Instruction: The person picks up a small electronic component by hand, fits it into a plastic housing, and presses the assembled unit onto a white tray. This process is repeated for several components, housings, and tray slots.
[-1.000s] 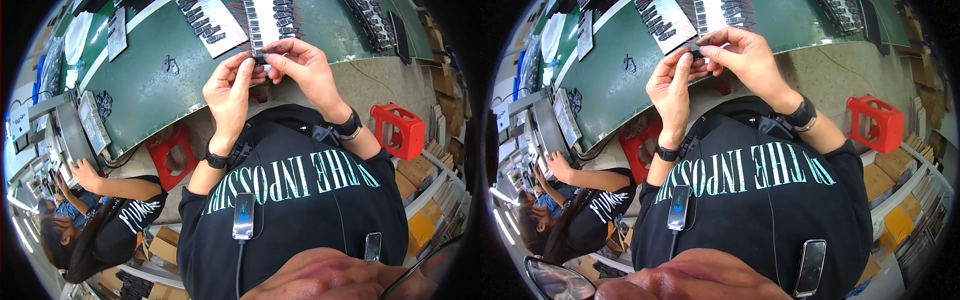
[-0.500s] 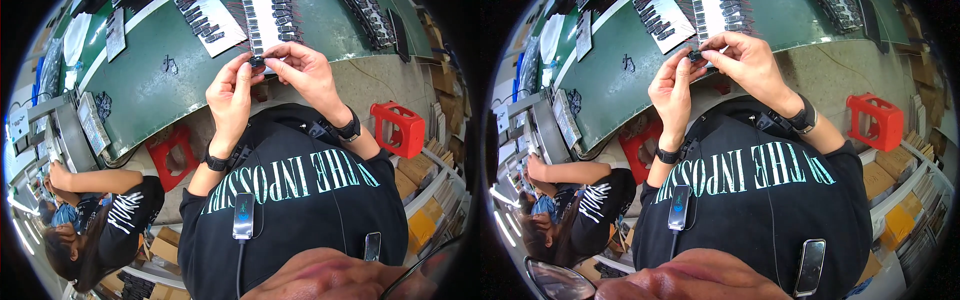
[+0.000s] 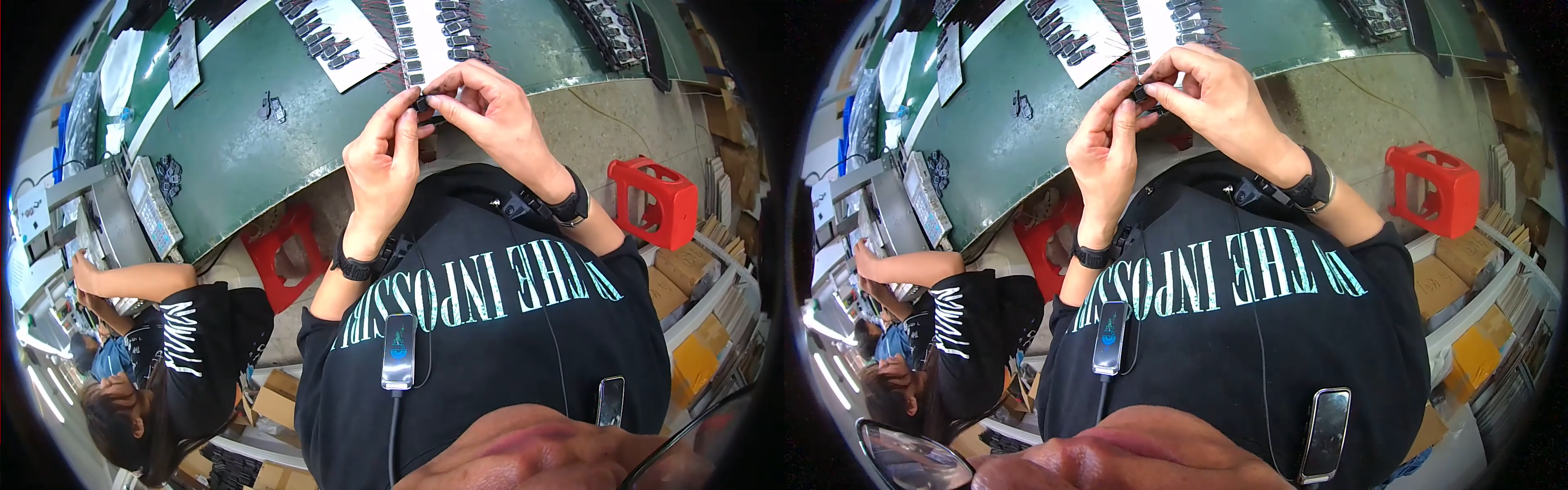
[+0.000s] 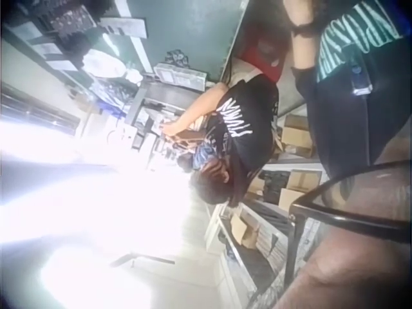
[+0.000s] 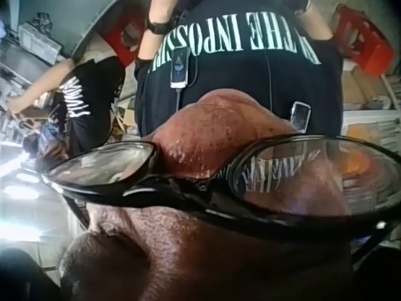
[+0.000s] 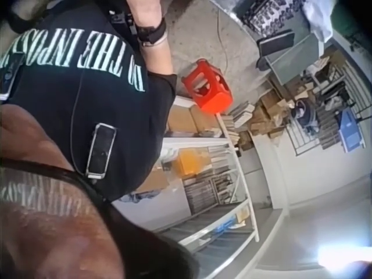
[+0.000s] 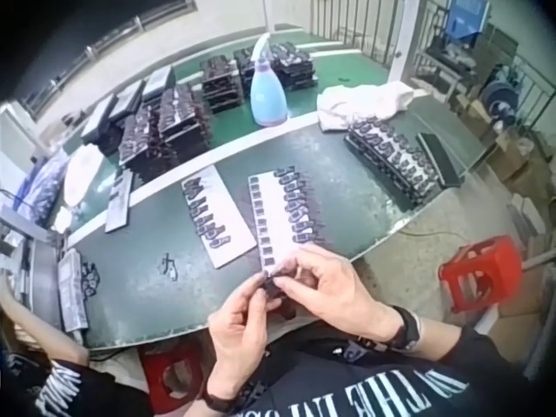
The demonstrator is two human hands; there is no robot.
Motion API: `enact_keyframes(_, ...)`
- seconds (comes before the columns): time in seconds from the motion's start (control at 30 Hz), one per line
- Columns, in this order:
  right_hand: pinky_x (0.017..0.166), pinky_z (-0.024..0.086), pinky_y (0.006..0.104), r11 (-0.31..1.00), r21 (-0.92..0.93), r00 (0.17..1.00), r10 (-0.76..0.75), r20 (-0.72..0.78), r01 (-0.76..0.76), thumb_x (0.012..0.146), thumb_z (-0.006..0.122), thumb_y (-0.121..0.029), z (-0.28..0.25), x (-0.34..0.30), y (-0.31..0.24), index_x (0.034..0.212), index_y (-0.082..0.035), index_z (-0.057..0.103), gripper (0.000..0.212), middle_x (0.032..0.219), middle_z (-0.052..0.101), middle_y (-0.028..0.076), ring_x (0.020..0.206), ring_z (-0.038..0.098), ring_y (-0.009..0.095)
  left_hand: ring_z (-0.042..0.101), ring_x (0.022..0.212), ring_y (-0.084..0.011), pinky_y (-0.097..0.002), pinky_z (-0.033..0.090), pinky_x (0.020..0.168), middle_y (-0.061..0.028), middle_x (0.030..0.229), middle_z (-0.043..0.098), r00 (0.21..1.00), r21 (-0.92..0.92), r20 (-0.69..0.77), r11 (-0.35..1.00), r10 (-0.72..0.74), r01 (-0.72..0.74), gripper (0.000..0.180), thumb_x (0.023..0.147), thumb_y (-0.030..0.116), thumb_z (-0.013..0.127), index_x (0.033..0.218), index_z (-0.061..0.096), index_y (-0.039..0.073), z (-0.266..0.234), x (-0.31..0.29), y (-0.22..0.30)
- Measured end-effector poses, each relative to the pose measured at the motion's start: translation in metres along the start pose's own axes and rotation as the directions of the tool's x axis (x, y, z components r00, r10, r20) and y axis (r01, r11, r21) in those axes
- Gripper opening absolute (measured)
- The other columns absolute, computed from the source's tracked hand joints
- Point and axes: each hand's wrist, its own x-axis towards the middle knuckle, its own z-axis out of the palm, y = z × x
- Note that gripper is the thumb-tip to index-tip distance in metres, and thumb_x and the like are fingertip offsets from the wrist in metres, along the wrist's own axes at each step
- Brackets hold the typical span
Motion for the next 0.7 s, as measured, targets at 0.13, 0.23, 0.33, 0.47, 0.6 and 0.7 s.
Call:
enact_keyframes(0.13, 0.074, 0.050, 0.0198, 0.990, 0.101, 0.995, -0.090, -0.045, 0.095, 0.093, 0.066, -0.004, 0.004, 0.002, 0.004, 0.108, -0.002, 0.066, 0.015, 0.103, 0.063, -0.002, 0.080, 0.058, 0.004, 0.073, 0.085, -0.0147, -0.0246, 0.059, 0.068, -0.0083, 0.100, 0.073, 1.000, 0.013, 0.009, 1.000, -0.008, 0.008, 0.025, 0.100, 0.004, 0.057, 0.123, 0.065, -0.001, 0.001, 0.001, 0.008)
enact_keyframes(0.23, 0.081, 0.052, 0.0223, 0.976, 0.211, 0.998, 0.043, 0.054, -0.053, 0.094, 0.064, -0.003, 0.000, 0.001, -0.003, 0.113, -0.001, 0.063, 0.019, 0.105, 0.063, 0.001, 0.088, 0.061, 0.007, 0.073, 0.085, -0.0141, -0.0247, 0.059, 0.069, -0.0082, 0.098, 0.073, 1.000, -0.023, 0.001, 0.999, -0.024, 0.024, 0.024, 0.100, 0.003, 0.057, 0.122, 0.064, -0.002, 0.001, -0.001, 0.008)
enact_keyframes(0.33, 0.084, 0.053, 0.0238, 0.957, 0.266, 0.990, 0.091, 0.108, -0.117, 0.095, 0.062, -0.003, 0.002, 0.000, -0.002, 0.117, -0.001, 0.060, 0.022, 0.107, 0.064, 0.002, 0.095, 0.063, 0.009, 0.073, 0.084, -0.0136, -0.0245, 0.058, 0.069, -0.0084, 0.097, 0.073, 0.999, -0.080, -0.005, 0.996, -0.050, 0.050, 0.023, 0.099, 0.002, 0.058, 0.121, 0.063, -0.003, 0.001, 0.000, 0.008)
enact_keyframes(0.47, 0.086, 0.054, 0.0241, 0.958, 0.282, 0.995, 0.035, 0.092, -0.060, 0.097, 0.060, -0.002, 0.007, -0.002, -0.002, 0.120, 0.000, 0.059, 0.023, 0.108, 0.064, 0.004, 0.099, 0.064, 0.009, 0.072, 0.083, -0.0130, -0.0237, 0.058, 0.069, -0.0089, 0.096, 0.073, 0.993, -0.200, -0.006, 0.974, -0.114, 0.110, 0.020, 0.098, 0.002, 0.059, 0.117, 0.062, -0.004, -0.001, 0.000, 0.010)
enact_keyframes(0.6, 0.086, 0.054, 0.0238, 0.916, 0.398, 0.996, 0.012, 0.086, -0.046, 0.097, 0.059, -0.002, 0.004, -0.001, 0.001, 0.120, 0.000, 0.059, 0.022, 0.109, 0.065, 0.005, 0.098, 0.065, 0.010, 0.071, 0.083, -0.0123, -0.0227, 0.057, 0.068, -0.0090, 0.095, 0.072, 0.982, -0.315, -0.003, 0.932, -0.188, 0.177, 0.017, 0.098, 0.001, 0.060, 0.114, 0.062, -0.003, -0.005, 0.003, 0.009)
enact_keyframes(0.7, 0.085, 0.055, 0.0235, 0.782, 0.605, 0.988, 0.085, 0.131, -0.148, 0.097, 0.060, -0.001, -0.005, 0.000, 0.001, 0.118, 0.001, 0.060, 0.022, 0.108, 0.066, 0.005, 0.096, 0.066, 0.010, 0.071, 0.083, -0.0119, -0.0221, 0.057, 0.068, -0.0090, 0.095, 0.072, 0.973, -0.377, 0.019, 0.900, -0.230, 0.220, 0.016, 0.097, 0.001, 0.061, 0.113, 0.062, -0.003, -0.003, 0.006, 0.009)
